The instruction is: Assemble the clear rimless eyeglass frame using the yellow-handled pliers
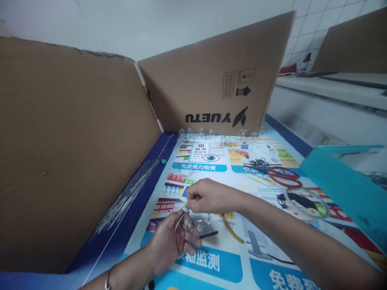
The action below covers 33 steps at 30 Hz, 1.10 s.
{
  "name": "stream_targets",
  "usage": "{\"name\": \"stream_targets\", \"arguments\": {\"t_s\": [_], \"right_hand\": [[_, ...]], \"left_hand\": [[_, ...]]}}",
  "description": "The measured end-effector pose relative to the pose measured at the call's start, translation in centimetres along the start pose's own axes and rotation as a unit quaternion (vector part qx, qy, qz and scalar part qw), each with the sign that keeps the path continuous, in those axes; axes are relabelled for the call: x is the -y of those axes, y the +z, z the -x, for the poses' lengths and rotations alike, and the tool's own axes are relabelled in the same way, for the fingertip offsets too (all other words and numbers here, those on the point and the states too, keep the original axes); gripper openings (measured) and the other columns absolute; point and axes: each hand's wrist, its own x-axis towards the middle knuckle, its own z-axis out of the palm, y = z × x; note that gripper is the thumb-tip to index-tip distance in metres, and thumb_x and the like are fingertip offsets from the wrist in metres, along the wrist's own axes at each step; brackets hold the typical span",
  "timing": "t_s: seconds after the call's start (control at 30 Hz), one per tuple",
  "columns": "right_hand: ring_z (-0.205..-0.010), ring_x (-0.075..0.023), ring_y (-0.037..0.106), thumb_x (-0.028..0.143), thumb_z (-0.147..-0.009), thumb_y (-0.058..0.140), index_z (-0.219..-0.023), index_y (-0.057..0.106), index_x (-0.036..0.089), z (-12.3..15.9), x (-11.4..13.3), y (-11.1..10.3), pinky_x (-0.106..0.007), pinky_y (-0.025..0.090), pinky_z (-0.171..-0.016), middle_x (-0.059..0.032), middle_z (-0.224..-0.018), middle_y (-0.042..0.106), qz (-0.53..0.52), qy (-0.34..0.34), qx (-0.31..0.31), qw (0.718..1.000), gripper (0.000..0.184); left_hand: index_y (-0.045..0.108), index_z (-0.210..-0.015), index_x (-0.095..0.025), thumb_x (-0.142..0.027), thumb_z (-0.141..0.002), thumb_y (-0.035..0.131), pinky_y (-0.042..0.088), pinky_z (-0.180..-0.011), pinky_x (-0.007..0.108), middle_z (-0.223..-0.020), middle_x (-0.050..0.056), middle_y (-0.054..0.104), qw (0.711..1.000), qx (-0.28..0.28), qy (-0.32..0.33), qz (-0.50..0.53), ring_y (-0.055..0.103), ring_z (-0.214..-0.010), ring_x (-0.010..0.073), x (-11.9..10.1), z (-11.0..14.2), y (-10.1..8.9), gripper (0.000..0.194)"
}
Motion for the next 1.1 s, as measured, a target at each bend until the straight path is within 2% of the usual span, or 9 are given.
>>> {"name": "stream_targets", "arguments": {"t_s": [0.43,0.57,0.77,0.97,1.1], "right_hand": [[-0.054,-0.0070,0.043,0.015,-0.067,0.048,-0.058,0.052,0.017,0.5,0.7,0.0,-0.019,0.029,-0.050,0.0049,-0.057,0.051,0.016,-0.016,-0.003,1.000,0.009],[-0.055,-0.0074,0.044,0.014,-0.067,0.048,-0.062,0.052,0.018,0.7,0.6,-0.2,-0.019,0.029,-0.050,0.0047,-0.059,0.052,0.034,-0.029,0.010,0.999,0.008],[-0.056,-0.0064,0.043,0.010,-0.072,0.046,-0.065,0.051,0.018,1.5,1.2,-0.7,-0.019,0.031,-0.054,0.0054,-0.061,0.050,0.102,-0.091,0.035,0.990,0.012],[-0.059,-0.0067,0.045,0.009,-0.075,0.047,-0.070,0.055,0.019,1.9,2.0,-1.0,-0.018,0.032,-0.056,0.0050,-0.063,0.051,0.115,-0.090,0.068,0.987,0.014],[-0.059,-0.0067,0.045,0.008,-0.075,0.047,-0.071,0.056,0.018,1.7,1.8,-1.0,-0.017,0.033,-0.056,0.0048,-0.063,0.052,0.111,-0.086,0.074,0.987,0.014]], "left_hand": [[0.054,-0.069,-0.014,-0.042,-0.088,0.042,0.048,-0.048,0.025,-0.064,0.006,0.062,1.000,0.015,0.020,0.004,0.065,-0.062,0.0201,0.1,-0.2,-0.5,0.036],[0.054,-0.071,-0.013,-0.042,-0.089,0.037,0.047,-0.046,0.024,-0.065,0.007,0.062,1.000,0.010,0.024,-0.012,0.064,-0.061,0.0189,0.0,-0.1,-0.1,0.038],[0.055,-0.081,-0.012,-0.040,-0.088,0.037,0.047,-0.045,0.023,-0.067,0.007,0.060,0.998,0.029,0.053,-0.021,0.064,-0.062,0.0198,0.1,0.2,0.3,0.034],[0.055,-0.081,-0.011,-0.039,-0.087,0.039,0.049,-0.050,0.027,-0.072,0.011,0.063,0.995,0.075,0.060,-0.032,0.066,-0.065,0.0228,0.2,0.9,0.4,0.033],[0.055,-0.079,-0.011,-0.039,-0.087,0.039,0.049,-0.051,0.027,-0.071,0.011,0.062,0.995,0.075,0.055,-0.034,0.066,-0.065,0.0224,0.3,0.9,0.3,0.033]]}}
